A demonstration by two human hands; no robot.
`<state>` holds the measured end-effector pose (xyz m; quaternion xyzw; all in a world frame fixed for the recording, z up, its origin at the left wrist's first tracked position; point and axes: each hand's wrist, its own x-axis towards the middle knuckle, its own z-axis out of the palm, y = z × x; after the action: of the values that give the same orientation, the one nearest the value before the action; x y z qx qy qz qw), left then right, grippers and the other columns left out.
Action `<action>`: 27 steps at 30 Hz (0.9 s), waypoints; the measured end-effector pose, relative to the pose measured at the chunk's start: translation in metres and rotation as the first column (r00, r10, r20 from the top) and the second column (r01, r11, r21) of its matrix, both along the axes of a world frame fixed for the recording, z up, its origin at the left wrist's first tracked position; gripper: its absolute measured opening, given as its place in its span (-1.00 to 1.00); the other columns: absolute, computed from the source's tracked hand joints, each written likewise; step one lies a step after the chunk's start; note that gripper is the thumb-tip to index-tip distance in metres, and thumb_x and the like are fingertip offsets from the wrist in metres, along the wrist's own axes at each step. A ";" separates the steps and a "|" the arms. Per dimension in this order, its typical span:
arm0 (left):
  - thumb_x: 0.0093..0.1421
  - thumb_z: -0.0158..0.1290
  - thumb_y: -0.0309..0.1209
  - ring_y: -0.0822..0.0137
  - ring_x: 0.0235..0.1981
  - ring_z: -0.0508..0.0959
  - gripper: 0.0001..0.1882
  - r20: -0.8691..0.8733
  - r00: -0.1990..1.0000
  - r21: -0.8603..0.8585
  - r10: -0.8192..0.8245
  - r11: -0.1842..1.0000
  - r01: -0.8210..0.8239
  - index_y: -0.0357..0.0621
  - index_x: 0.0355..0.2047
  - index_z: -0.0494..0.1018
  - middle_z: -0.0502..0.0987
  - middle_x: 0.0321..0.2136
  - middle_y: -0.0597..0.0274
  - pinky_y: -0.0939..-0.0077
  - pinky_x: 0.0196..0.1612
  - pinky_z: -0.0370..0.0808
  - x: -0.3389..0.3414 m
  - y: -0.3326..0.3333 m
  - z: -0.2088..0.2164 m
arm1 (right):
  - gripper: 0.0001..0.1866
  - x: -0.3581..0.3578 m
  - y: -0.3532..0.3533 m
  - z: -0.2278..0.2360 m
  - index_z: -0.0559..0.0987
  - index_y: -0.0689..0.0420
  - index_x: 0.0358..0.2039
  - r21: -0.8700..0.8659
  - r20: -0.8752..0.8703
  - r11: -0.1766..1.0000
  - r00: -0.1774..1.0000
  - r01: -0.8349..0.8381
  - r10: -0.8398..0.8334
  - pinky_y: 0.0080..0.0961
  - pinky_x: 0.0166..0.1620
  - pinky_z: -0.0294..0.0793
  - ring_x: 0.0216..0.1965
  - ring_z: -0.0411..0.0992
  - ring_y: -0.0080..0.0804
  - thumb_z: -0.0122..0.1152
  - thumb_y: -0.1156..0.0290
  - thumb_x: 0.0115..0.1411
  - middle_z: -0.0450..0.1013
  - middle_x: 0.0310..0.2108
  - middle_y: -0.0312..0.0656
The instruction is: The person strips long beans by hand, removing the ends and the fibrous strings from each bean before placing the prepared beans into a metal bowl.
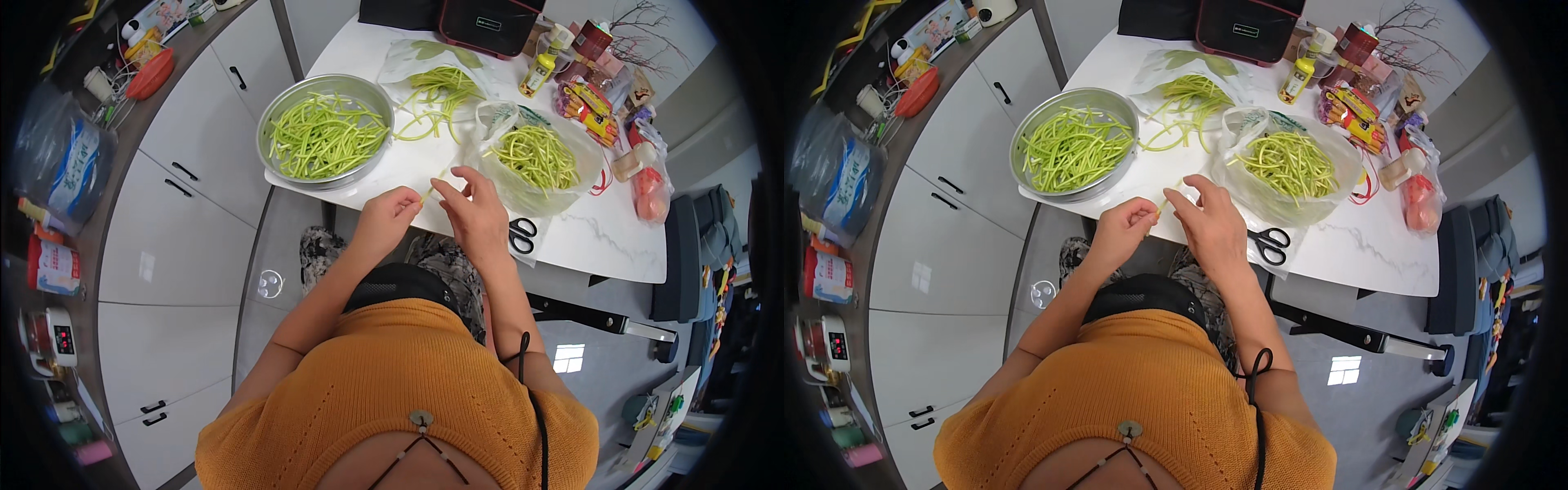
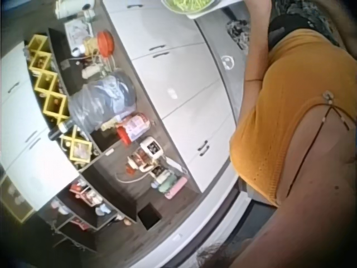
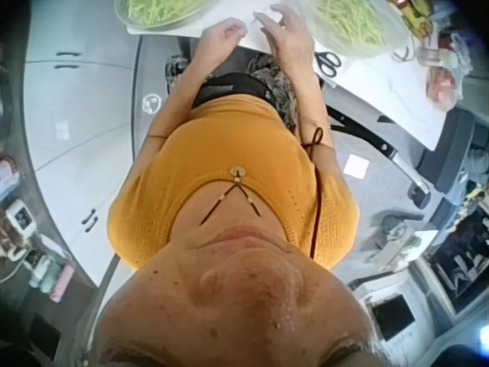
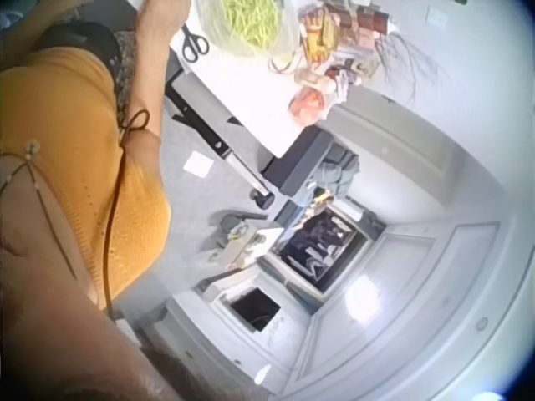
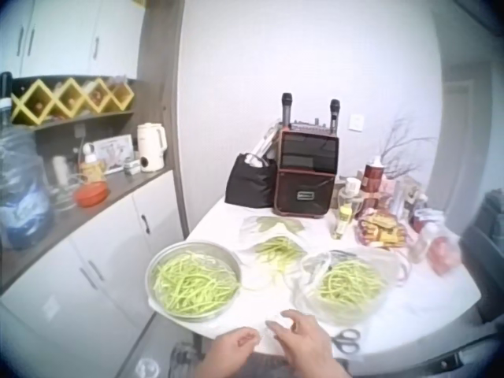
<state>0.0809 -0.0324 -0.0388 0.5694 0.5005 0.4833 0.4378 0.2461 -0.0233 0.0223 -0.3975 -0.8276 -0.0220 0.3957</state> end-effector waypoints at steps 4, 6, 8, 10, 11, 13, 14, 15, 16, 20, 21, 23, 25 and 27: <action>0.09 0.08 -0.50 0.54 -0.57 0.40 -0.89 -0.207 0.977 0.183 0.048 0.983 -0.010 -0.26 -0.36 0.49 0.49 -0.53 0.26 0.69 -0.48 0.34 0.004 -0.008 0.019 | -0.76 0.012 0.007 -0.005 0.58 0.05 -0.36 -0.021 0.115 0.998 0.991 -0.062 0.064 -0.47 -0.40 0.41 -0.43 0.37 -0.34 0.24 0.54 -0.13 0.43 -0.34 -0.23; 0.07 0.10 -0.50 0.50 -0.56 0.42 -0.90 -0.222 0.973 0.199 0.058 0.980 -0.013 -0.25 -0.38 0.50 0.48 -0.53 0.23 0.65 -0.48 0.35 0.005 -0.010 0.025 | -0.80 0.017 0.008 -0.009 0.58 0.06 -0.38 -0.096 0.062 0.992 0.994 -0.085 0.092 -0.48 -0.40 0.41 -0.45 0.38 -0.34 0.24 0.53 -0.10 0.43 -0.39 -0.23; 0.06 0.10 -0.51 0.49 -0.55 0.43 -0.90 -0.238 0.968 0.221 0.078 0.975 -0.025 -0.25 -0.38 0.51 0.48 -0.52 0.23 0.65 -0.48 0.35 0.005 -0.012 0.030 | -0.85 0.019 0.006 -0.011 0.57 0.08 -0.40 -0.175 -0.057 0.979 0.994 -0.107 0.098 -0.50 -0.41 0.41 -0.47 0.39 -0.36 0.24 0.53 -0.06 0.43 -0.43 -0.22; 0.06 0.10 -0.52 0.47 -0.56 0.44 -0.89 -0.239 0.964 0.271 0.118 0.961 -0.051 -0.25 -0.37 0.52 0.49 -0.52 0.23 0.64 -0.48 0.35 0.005 -0.013 0.032 | -0.91 0.020 0.003 -0.011 0.55 0.13 -0.43 -0.336 -0.241 0.932 0.969 -0.132 0.050 -0.58 -0.46 0.38 -0.53 0.38 -0.47 0.23 0.53 0.00 0.43 -0.48 -0.25; 0.06 0.09 -0.53 0.47 -0.56 0.44 -0.89 -0.232 0.961 0.309 0.148 0.949 -0.071 -0.25 -0.37 0.52 0.49 -0.52 0.22 0.64 -0.49 0.35 0.005 -0.013 0.031 | -0.94 0.021 0.002 -0.012 0.55 0.15 -0.44 -0.411 -0.326 0.898 0.945 -0.155 0.014 -0.62 -0.48 0.37 -0.56 0.38 -0.52 0.23 0.52 0.02 0.43 -0.50 -0.27; 0.06 0.09 -0.54 0.47 -0.59 0.44 -0.88 -0.215 0.959 0.344 0.182 0.934 -0.100 -0.25 -0.36 0.53 0.50 -0.52 0.21 0.65 -0.51 0.35 0.007 -0.013 0.031 | -0.96 0.022 -0.001 -0.015 0.53 0.19 -0.45 -0.596 -0.503 0.751 0.861 -0.285 -0.072 -0.69 -0.53 0.33 -0.60 0.34 -0.64 0.21 0.53 0.05 0.41 -0.55 -0.32; 0.06 0.08 -0.55 0.48 -0.60 0.45 -0.88 -0.207 0.960 0.343 0.187 0.933 -0.108 -0.26 -0.36 0.53 0.50 -0.53 0.21 0.65 -0.52 0.36 0.008 -0.014 0.031 | -0.95 0.023 -0.002 -0.017 0.53 0.21 -0.46 -0.661 -0.573 0.658 0.808 -0.360 -0.134 -0.73 -0.55 0.31 -0.62 0.32 -0.70 0.21 0.53 0.07 0.41 -0.57 -0.34; 0.07 0.07 -0.56 0.49 -0.61 0.45 -0.88 -0.197 0.961 0.341 0.192 0.933 -0.116 -0.27 -0.35 0.53 0.50 -0.53 0.20 0.66 -0.53 0.36 0.009 -0.015 0.031 | -0.95 0.022 -0.003 -0.020 0.52 0.22 -0.46 -0.654 -0.621 0.633 0.772 -0.414 -0.137 -0.75 -0.56 0.30 -0.62 0.31 -0.72 0.21 0.52 0.07 0.40 -0.58 -0.36; 0.07 0.07 -0.56 0.49 -0.62 0.45 -0.88 -0.189 0.964 0.350 0.185 0.930 -0.110 -0.28 -0.35 0.53 0.50 -0.53 0.19 0.67 -0.54 0.36 0.011 -0.016 0.030 | -0.94 0.021 -0.004 -0.023 0.52 0.23 -0.46 -0.644 -0.666 0.606 0.732 -0.467 -0.143 -0.76 -0.57 0.30 -0.63 0.29 -0.75 0.21 0.52 0.07 0.39 -0.59 -0.38; 0.08 0.06 -0.56 0.49 -0.64 0.47 -0.88 -0.179 0.970 0.374 0.162 0.923 -0.085 -0.30 -0.34 0.52 0.51 -0.53 0.17 0.67 -0.56 0.39 0.019 -0.022 0.032 | -0.94 0.017 -0.007 -0.023 0.52 0.24 -0.46 -0.625 -0.677 0.637 0.719 -0.451 -0.155 -0.78 -0.58 0.28 -0.65 0.27 -0.75 0.21 0.53 0.06 0.38 -0.60 -0.38; 0.09 0.06 -0.55 0.49 -0.64 0.48 -0.87 -0.182 0.971 0.378 0.157 0.922 -0.079 -0.30 -0.33 0.51 0.51 -0.53 0.17 0.67 -0.56 0.40 0.020 -0.023 0.033 | -0.94 0.016 -0.007 -0.023 0.52 0.24 -0.46 -0.619 -0.665 0.658 0.733 -0.429 -0.147 -0.77 -0.57 0.28 -0.64 0.27 -0.75 0.21 0.53 0.06 0.37 -0.60 -0.37; 0.09 0.05 -0.55 0.47 -0.65 0.48 -0.87 -0.209 0.964 0.397 0.163 0.915 -0.069 -0.30 -0.33 0.51 0.51 -0.53 0.16 0.66 -0.57 0.40 0.021 -0.023 0.033 | -0.95 0.016 -0.008 -0.023 0.52 0.25 -0.47 -0.601 -0.639 0.701 0.758 -0.385 -0.131 -0.77 -0.56 0.28 -0.64 0.28 -0.74 0.20 0.54 0.06 0.37 -0.59 -0.36; 0.10 0.04 -0.55 0.46 -0.65 0.49 -0.87 -0.230 0.958 0.409 0.169 0.910 -0.062 -0.30 -0.32 0.51 0.51 -0.52 0.16 0.65 -0.57 0.40 0.021 -0.023 0.031 | -0.95 0.016 -0.010 -0.022 0.52 0.25 -0.47 -0.585 -0.603 0.731 0.791 -0.350 -0.104 -0.74 -0.53 0.28 -0.62 0.29 -0.71 0.21 0.55 0.05 0.37 -0.58 -0.33; 0.11 0.03 -0.55 0.44 -0.65 0.49 -0.87 -0.246 0.954 0.416 0.173 0.907 -0.057 -0.30 -0.32 0.50 0.51 -0.52 0.16 0.64 -0.57 0.41 0.021 -0.021 0.029 | -0.95 0.016 -0.011 -0.020 0.52 0.25 -0.48 -0.563 -0.566 0.765 0.820 -0.312 -0.083 -0.71 -0.51 0.29 -0.60 0.30 -0.68 0.21 0.55 0.04 0.38 -0.56 -0.30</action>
<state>0.1016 -0.0539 -0.0099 0.6789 0.4790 0.5168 0.2065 0.2617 -0.0343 0.0025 -0.4413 -0.6558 0.4009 0.4631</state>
